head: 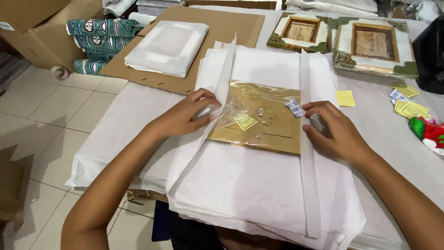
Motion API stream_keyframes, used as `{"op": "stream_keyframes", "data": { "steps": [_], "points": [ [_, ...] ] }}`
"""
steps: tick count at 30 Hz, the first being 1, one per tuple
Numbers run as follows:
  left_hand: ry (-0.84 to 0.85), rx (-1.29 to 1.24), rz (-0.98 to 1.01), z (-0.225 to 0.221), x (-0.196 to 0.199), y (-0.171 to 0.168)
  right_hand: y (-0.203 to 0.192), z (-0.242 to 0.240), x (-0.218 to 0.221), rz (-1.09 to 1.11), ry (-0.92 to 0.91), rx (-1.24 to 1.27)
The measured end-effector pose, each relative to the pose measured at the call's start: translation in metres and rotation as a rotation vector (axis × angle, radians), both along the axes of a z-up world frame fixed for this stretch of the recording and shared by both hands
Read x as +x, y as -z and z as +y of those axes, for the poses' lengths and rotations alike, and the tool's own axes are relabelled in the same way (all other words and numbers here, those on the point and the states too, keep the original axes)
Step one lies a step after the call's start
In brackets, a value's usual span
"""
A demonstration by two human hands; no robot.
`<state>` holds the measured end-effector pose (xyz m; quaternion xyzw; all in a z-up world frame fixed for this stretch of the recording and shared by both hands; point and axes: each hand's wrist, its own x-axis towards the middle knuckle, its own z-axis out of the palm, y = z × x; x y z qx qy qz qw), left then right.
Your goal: Wrapping picture frames in protective tissue paper for packaging at a workstation.
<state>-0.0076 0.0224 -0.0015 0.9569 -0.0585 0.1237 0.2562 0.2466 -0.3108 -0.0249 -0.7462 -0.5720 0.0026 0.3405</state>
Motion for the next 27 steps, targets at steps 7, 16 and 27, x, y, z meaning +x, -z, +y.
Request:
{"op": "stream_keyframes", "data": {
  "steps": [7,16,27],
  "points": [
    [0.092,0.051,0.026,-0.003,-0.006,-0.008,-0.003,0.000,-0.002,0.011,0.015,-0.021],
    [0.079,0.033,0.218,-0.001,-0.009,-0.004,-0.003,0.000,-0.002,0.033,0.019,-0.030],
    [0.046,0.144,0.487,-0.021,-0.017,-0.015,-0.002,0.001,-0.001,0.005,-0.007,-0.008]
  ]
}}
